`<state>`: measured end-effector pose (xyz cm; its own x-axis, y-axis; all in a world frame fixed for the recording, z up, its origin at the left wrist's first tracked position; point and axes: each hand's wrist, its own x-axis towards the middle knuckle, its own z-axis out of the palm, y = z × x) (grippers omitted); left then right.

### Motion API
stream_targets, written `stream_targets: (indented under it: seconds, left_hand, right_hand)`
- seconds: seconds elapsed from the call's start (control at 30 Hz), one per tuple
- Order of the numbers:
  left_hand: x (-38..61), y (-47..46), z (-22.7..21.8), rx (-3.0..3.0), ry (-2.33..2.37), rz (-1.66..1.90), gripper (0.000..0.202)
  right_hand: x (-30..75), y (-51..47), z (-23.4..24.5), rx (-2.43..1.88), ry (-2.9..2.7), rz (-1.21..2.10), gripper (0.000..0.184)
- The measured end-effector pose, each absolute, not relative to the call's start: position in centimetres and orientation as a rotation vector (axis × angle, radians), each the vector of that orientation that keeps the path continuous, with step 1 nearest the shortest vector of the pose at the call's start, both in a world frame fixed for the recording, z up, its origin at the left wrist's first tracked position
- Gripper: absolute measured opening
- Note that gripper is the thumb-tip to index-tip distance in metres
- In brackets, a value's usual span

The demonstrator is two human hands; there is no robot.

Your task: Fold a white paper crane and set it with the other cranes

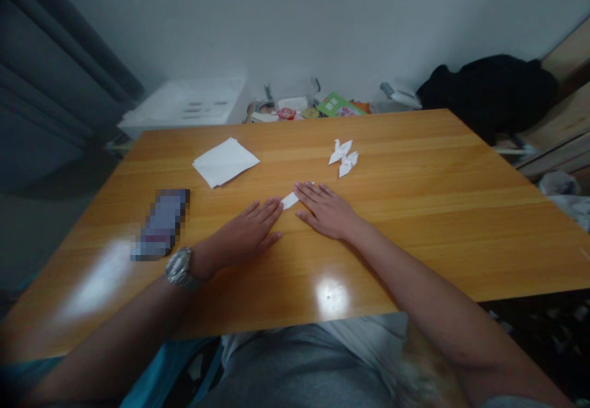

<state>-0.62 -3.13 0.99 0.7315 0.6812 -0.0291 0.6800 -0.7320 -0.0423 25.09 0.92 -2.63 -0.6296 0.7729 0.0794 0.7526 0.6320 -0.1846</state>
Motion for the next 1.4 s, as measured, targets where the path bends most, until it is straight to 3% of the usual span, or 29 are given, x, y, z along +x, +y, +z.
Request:
stream_targets:
  seconds: [0.17,0.53,0.67,0.83,1.13,1.4]
  left_hand:
    - [-0.4,-4.0,1.9,-2.816,-1.204,0.101,0.058]
    - [1.3,-2.5,2.3,-2.787,-1.361,-0.214,0.041]
    - [1.9,-2.3,1.2,-2.823,-1.294,-0.37,0.047]
    - [2.6,-2.6,-0.2,-2.83,-1.324,-0.322,0.057]
    - [2.6,-2.6,-0.1,-2.797,-1.292,-0.306,0.052]
    - [2.6,-2.8,-0.4,-2.773,-1.265,-0.269,0.054]
  right_hand:
    - [25.9,1.4,-2.4,-1.463,-2.572,0.165,0.076]
    - [26.2,1.6,-2.3,-1.493,-2.552,0.195,0.074]
    - [25.9,1.1,-2.2,-1.413,-2.57,0.202,0.072]
    - [25.2,0.5,-1.9,-1.352,-2.605,0.229,0.073]
    - [24.5,0.3,-1.3,-1.324,-2.616,0.129,0.076]
    - [24.3,0.6,-2.2,-1.219,-2.688,0.266,0.072]
